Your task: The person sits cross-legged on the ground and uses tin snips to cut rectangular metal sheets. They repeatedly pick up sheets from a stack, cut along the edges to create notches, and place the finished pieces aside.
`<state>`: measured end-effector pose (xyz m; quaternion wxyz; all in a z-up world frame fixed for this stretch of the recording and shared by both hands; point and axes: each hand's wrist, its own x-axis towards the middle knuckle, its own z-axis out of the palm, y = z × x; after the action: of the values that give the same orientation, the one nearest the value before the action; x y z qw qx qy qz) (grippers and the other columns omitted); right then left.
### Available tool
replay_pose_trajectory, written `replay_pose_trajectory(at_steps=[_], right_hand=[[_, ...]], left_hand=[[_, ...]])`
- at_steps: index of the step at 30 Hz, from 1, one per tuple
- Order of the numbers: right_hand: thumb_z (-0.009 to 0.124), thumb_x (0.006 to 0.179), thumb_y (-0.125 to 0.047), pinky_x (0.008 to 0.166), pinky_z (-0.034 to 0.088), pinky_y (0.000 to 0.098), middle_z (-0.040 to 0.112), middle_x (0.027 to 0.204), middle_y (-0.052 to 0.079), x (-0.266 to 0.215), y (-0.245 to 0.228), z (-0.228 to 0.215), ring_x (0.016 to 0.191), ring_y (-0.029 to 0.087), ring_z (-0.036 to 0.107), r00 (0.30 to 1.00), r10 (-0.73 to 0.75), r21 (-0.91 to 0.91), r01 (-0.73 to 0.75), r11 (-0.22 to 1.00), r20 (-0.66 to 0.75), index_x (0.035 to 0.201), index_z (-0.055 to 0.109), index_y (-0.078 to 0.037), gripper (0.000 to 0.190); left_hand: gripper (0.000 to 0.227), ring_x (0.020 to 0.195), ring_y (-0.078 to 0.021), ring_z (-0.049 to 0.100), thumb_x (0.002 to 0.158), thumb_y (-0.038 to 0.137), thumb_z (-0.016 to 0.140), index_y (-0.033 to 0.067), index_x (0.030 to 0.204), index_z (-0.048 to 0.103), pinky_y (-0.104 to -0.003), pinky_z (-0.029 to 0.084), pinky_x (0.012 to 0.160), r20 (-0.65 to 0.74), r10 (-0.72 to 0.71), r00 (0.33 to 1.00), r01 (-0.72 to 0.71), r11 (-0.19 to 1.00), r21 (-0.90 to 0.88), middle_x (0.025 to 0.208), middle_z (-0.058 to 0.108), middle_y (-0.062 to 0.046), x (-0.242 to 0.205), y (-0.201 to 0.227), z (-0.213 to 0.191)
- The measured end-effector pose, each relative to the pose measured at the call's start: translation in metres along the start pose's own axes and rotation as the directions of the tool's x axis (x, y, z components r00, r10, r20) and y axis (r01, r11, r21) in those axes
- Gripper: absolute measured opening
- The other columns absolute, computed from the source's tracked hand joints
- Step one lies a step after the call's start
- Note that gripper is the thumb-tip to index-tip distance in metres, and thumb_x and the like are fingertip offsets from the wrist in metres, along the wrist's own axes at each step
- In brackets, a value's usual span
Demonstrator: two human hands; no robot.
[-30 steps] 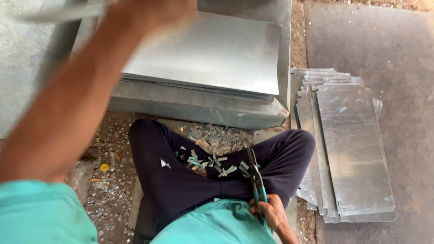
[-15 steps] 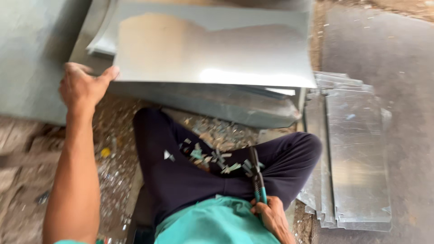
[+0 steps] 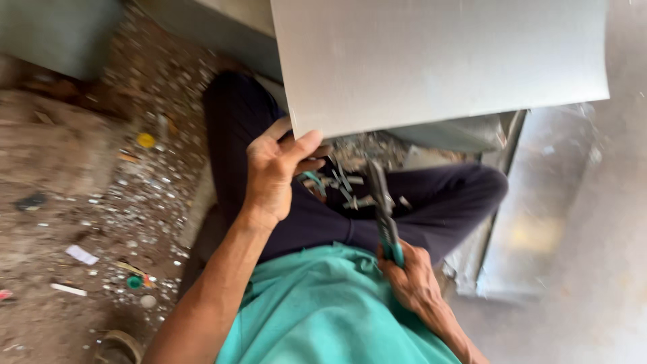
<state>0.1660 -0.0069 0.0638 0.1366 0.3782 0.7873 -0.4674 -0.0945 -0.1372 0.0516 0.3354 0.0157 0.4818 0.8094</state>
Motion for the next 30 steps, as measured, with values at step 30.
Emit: replay_pose_trajectory(at_steps=[30], right_hand=[[0.049,0.071,-0.001,0.057,0.043,0.0361,0.054,0.062,0.006,0.028,-0.089,0.029,0.059,0.017,0.049,0.951,0.228,0.042,-0.241,0.970,0.207,0.079,0.060,-0.003,0.014]], left_hand=[[0.011,0.070,-0.0094,0.064,0.094,0.007,0.069,-0.0034,0.097,0.069,-0.025,0.052,0.060,0.018,0.014,1.000,-0.017,0.989,0.146,0.081,0.069,-0.007,0.013,-0.019,-0.027]])
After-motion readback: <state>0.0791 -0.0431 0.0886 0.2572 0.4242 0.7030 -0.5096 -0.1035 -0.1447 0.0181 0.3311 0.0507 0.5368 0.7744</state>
